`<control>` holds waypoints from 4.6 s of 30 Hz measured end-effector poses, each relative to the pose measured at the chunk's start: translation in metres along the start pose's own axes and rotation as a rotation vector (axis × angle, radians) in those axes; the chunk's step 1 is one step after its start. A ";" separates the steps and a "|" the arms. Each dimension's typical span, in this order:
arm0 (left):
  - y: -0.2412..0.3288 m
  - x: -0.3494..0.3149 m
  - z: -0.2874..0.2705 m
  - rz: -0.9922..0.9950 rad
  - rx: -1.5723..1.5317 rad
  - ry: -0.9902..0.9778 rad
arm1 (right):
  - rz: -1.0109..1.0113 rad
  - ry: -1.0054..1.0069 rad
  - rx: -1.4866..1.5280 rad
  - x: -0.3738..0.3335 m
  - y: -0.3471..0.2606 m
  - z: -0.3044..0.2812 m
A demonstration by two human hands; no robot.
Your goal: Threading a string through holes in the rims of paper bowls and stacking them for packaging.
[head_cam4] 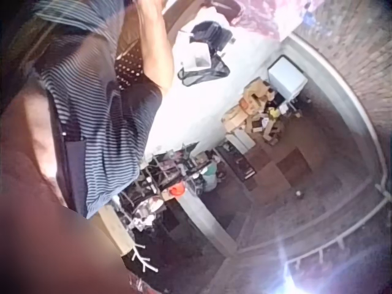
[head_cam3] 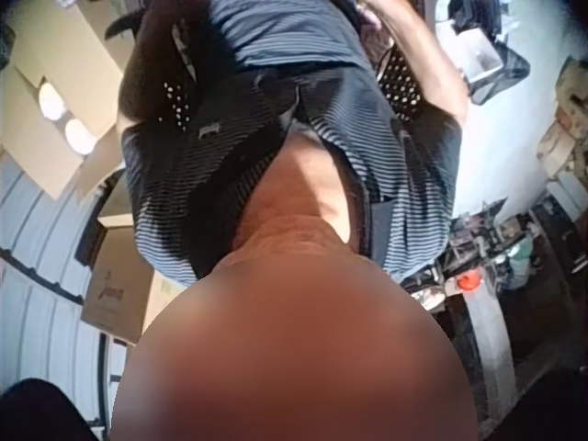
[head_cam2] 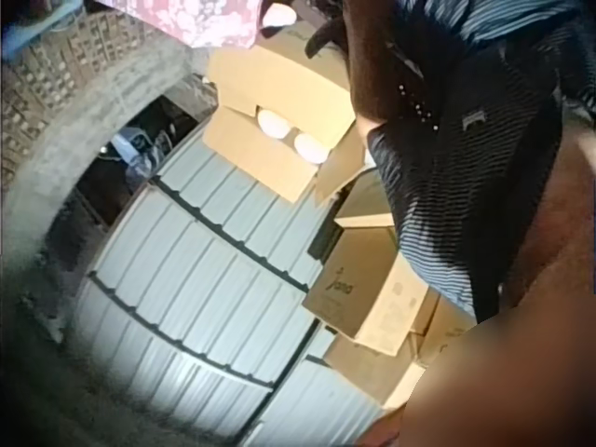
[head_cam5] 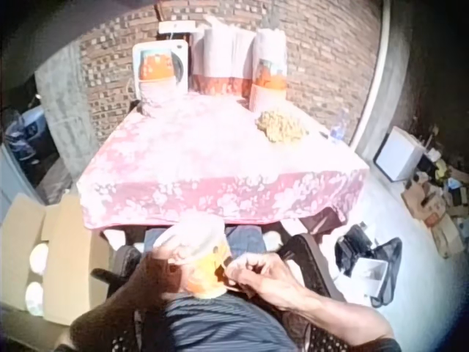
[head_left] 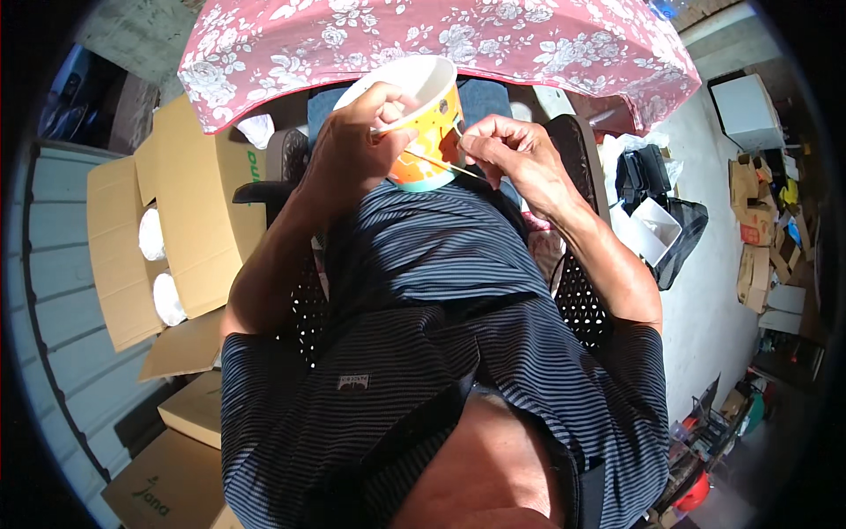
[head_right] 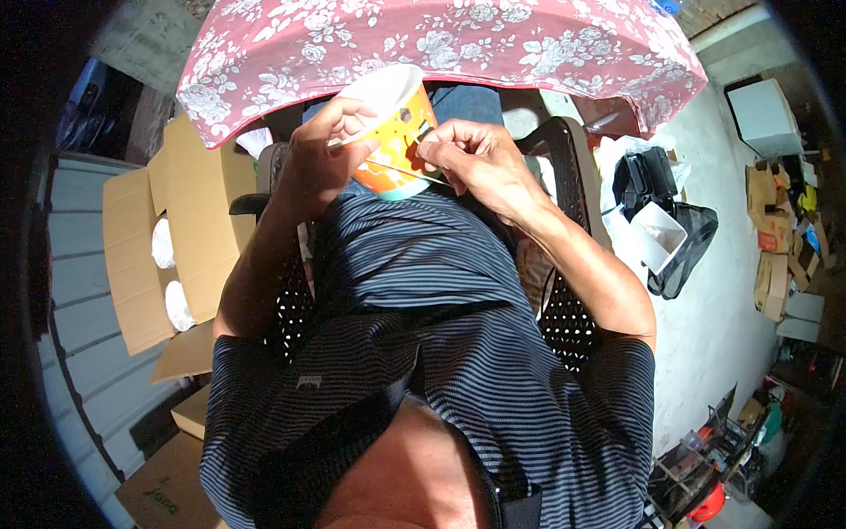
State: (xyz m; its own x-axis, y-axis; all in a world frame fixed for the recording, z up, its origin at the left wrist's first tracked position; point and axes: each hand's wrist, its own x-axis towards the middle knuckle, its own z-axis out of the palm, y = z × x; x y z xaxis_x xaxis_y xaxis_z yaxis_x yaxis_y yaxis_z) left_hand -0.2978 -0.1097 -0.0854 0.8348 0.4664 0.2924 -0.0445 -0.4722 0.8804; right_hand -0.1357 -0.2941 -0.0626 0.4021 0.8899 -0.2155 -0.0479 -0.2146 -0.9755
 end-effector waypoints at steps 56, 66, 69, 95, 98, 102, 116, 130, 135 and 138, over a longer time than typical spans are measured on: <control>0.020 -0.003 -0.001 0.321 0.091 -0.158 | 0.050 -0.029 -0.050 -0.004 -0.006 0.006; 0.027 0.005 -0.001 0.165 0.191 -0.325 | -0.010 -0.056 -0.098 -0.007 -0.006 0.005; 0.030 0.005 0.001 0.140 0.220 -0.305 | -0.005 -0.075 -0.070 -0.007 -0.006 0.007; 0.077 0.072 -0.009 0.538 0.107 -0.276 | -0.058 -0.216 0.465 -0.016 -0.041 -0.016; 0.058 0.092 0.007 0.202 0.110 -0.409 | -0.064 -0.145 0.122 -0.020 -0.047 -0.026; 0.050 0.099 0.012 0.132 0.000 -0.567 | -0.126 0.001 -0.074 -0.022 -0.051 -0.034; 0.047 0.100 -0.005 0.092 -0.056 -0.790 | -0.381 0.077 -0.159 -0.010 -0.028 -0.036; 0.055 0.089 0.007 0.041 0.085 -0.595 | -0.418 0.280 -0.399 -0.011 -0.025 -0.016; 0.044 0.085 -0.003 -0.025 -0.372 -0.607 | -0.474 0.254 -0.472 -0.011 -0.022 -0.019; 0.044 0.075 -0.003 -0.093 -0.556 -0.565 | -0.466 0.242 -0.484 -0.014 -0.021 -0.011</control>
State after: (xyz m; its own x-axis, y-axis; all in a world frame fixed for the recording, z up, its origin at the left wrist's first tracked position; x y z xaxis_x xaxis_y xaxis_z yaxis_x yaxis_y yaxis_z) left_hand -0.2394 -0.0931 -0.0239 0.9938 -0.0347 0.1056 -0.1033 0.0617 0.9927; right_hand -0.1304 -0.3061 -0.0387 0.4762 0.8303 0.2895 0.5672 -0.0385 -0.8227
